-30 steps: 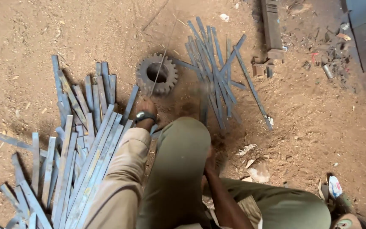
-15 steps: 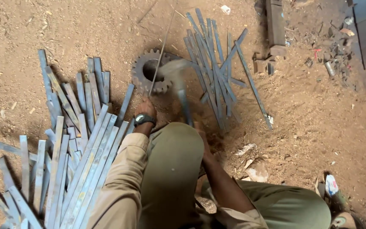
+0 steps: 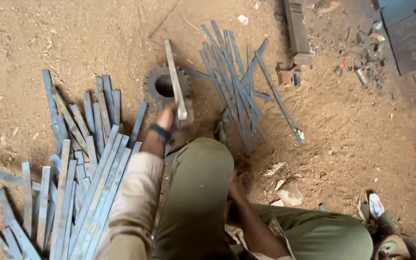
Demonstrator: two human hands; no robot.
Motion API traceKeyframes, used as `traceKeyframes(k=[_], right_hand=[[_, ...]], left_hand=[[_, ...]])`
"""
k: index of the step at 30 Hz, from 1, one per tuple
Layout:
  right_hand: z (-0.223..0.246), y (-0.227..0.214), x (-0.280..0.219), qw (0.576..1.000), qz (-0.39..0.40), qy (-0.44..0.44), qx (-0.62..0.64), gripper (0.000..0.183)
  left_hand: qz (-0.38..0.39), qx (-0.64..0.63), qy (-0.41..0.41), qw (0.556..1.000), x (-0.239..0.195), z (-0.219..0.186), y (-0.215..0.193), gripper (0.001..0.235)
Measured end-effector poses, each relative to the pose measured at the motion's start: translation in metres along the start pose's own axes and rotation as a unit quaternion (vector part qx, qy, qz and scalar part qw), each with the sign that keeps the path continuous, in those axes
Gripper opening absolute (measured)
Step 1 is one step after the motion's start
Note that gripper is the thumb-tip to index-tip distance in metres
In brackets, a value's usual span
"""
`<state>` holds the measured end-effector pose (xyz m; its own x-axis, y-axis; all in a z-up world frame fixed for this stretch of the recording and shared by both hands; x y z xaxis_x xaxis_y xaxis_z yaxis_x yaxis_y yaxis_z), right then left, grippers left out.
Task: The person sorts through metal strips on a workshop floor, picking them up and moving them into a pile while occasionally using a hammer to tap or move the metal pieces.
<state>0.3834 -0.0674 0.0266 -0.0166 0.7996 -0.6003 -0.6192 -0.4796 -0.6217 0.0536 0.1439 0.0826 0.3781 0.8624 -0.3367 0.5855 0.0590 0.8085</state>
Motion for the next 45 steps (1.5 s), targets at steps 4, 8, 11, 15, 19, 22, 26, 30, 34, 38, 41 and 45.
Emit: traceKeyframes(k=[4,8,11,15,19,22,26,30,34,38,41,45], right_hand=[[0.000,-0.002,0.008,0.996,0.002,0.087,0.025,0.077],[0.026,-0.004,-0.003,0.997,-0.002,0.065,-0.042,0.091],[0.047,-0.011,-0.013,0.988,0.049,0.142,0.025,0.097],[0.058,-0.017,-0.017,0.981,0.056,0.180,0.039,0.105],[0.037,-0.011,-0.002,0.981,0.033,0.177,0.071,0.099],[0.022,0.001,0.006,0.982,0.015,0.105,0.158,0.080],[0.009,0.013,0.014,0.989,-0.023,0.099,0.105,0.061],[0.036,0.018,0.012,0.987,-0.084,-0.098,0.099,0.039],[0.105,-0.028,-0.006,0.931,-0.158,-0.200,0.260,0.023],[0.197,-0.087,-0.025,0.836,-0.206,-0.399,0.314,0.017],[0.240,-0.093,-0.015,0.789,-0.134,-0.448,0.399,0.027],[0.240,-0.076,-0.017,0.856,0.035,-0.232,0.461,0.036]], left_hand=[[0.040,0.078,0.003,0.996,-0.003,-0.071,0.073,0.058],[0.044,0.098,0.011,0.994,0.001,-0.102,0.098,0.063],[0.021,0.122,0.002,0.992,0.003,-0.111,0.104,0.063],[0.011,0.134,0.001,0.991,-0.002,-0.113,0.112,0.061],[0.004,0.126,-0.012,0.992,-0.006,-0.115,0.118,0.059],[-0.020,0.086,-0.024,0.996,-0.009,-0.111,0.106,0.048],[-0.136,0.456,-0.128,0.870,-0.009,-0.070,0.039,0.039],[-0.327,0.614,0.031,0.718,-0.017,-0.004,-0.022,0.056],[-0.346,0.701,-0.060,0.621,-0.034,0.034,-0.039,0.037],[-0.331,0.701,-0.059,0.629,-0.042,0.043,-0.040,0.031],[-0.326,0.708,-0.077,0.623,-0.034,0.034,-0.040,0.043],[-0.314,0.724,-0.120,0.603,-0.024,0.040,-0.049,0.047]])
Point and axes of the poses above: each hand's wrist, its own x-axis towards the middle knuckle, its own y-axis out of the palm, z = x × y, the point moved 3 cm from there along x, towards the middle knuckle, and after that the axes turned 7 degrees about z, right-handed, at the moved point
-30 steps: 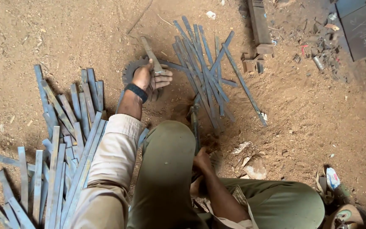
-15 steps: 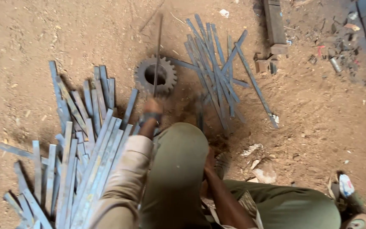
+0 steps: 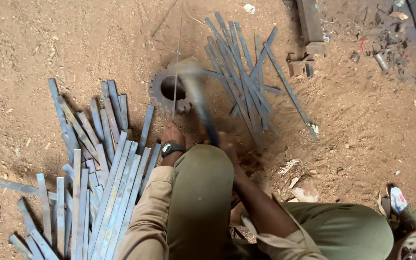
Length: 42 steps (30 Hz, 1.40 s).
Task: The person sorts through metal strips on a workshop floor, picking them up and moving them into a pile while occasionally using a hammer to tap or move the metal pieces.
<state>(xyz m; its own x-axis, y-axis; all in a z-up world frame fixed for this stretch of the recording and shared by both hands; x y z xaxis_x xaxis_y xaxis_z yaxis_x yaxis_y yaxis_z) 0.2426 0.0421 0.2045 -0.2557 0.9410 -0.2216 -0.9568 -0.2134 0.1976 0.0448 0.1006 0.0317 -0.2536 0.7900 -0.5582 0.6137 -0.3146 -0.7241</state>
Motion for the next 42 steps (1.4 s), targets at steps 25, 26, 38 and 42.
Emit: traceKeyframes(k=[25,26,38,42], right_hand=[[-0.181,-0.117,-0.082,0.860,-0.041,0.226,-0.456,0.081],[-0.180,-0.115,-0.082,0.856,-0.041,0.242,-0.454,0.083],[-0.153,-0.097,-0.081,0.842,-0.031,0.294,-0.452,0.091],[-0.151,-0.096,-0.083,0.845,-0.034,0.307,-0.437,0.088]], left_hand=[[0.313,-0.626,0.165,0.695,-0.037,-0.109,-0.152,0.062],[0.313,-0.628,0.169,0.692,-0.034,-0.111,-0.153,0.062],[0.297,-0.630,0.147,0.703,-0.036,-0.116,-0.172,0.057],[0.238,-0.643,0.068,0.725,-0.022,-0.089,-0.145,0.029]])
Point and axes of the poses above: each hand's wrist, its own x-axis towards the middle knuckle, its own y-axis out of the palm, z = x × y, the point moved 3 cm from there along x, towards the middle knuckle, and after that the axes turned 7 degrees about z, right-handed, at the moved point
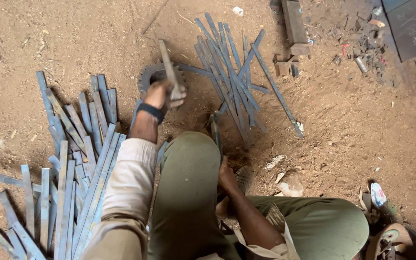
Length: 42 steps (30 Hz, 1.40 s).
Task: The person sorts through metal strips on a workshop floor, picking them up and moving them into a pile while occasionally using a hammer to tap or move the metal pieces.
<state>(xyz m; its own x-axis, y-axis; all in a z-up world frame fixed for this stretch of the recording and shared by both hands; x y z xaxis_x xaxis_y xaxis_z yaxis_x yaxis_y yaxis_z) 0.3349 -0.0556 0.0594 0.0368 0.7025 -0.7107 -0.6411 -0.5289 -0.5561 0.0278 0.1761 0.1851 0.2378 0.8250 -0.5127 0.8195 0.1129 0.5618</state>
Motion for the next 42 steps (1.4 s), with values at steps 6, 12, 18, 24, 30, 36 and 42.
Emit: traceKeyframes(k=[6,12,18,24,30,36,42], right_hand=[[-0.008,0.005,0.005,1.000,-0.003,-0.021,0.007,0.090],[-0.004,0.004,0.001,0.999,0.022,-0.003,0.024,0.087],[-0.032,0.011,0.019,0.997,0.028,-0.046,0.056,0.076],[-0.042,0.029,0.036,0.989,0.051,-0.099,0.098,0.075],[-0.048,0.015,0.035,0.988,0.068,-0.103,0.091,0.075],[-0.040,0.013,0.035,0.987,0.086,-0.109,0.077,0.074],[-0.042,0.013,0.030,0.988,0.084,-0.105,0.071,0.074]], left_hand=[[-0.234,0.393,0.089,0.885,-0.010,0.130,-0.116,0.041],[-0.299,0.533,0.126,0.781,-0.081,0.221,-0.156,0.051],[-0.319,0.517,0.246,0.756,-0.055,0.167,-0.076,0.061],[-0.027,0.626,0.186,0.757,0.047,0.179,-0.027,0.038],[-0.238,0.658,0.319,0.639,-0.100,0.228,-0.147,0.055],[-0.573,0.490,-0.119,0.646,-0.349,0.288,-0.304,0.097],[-0.569,0.493,-0.133,0.645,-0.401,0.337,-0.310,0.057]])
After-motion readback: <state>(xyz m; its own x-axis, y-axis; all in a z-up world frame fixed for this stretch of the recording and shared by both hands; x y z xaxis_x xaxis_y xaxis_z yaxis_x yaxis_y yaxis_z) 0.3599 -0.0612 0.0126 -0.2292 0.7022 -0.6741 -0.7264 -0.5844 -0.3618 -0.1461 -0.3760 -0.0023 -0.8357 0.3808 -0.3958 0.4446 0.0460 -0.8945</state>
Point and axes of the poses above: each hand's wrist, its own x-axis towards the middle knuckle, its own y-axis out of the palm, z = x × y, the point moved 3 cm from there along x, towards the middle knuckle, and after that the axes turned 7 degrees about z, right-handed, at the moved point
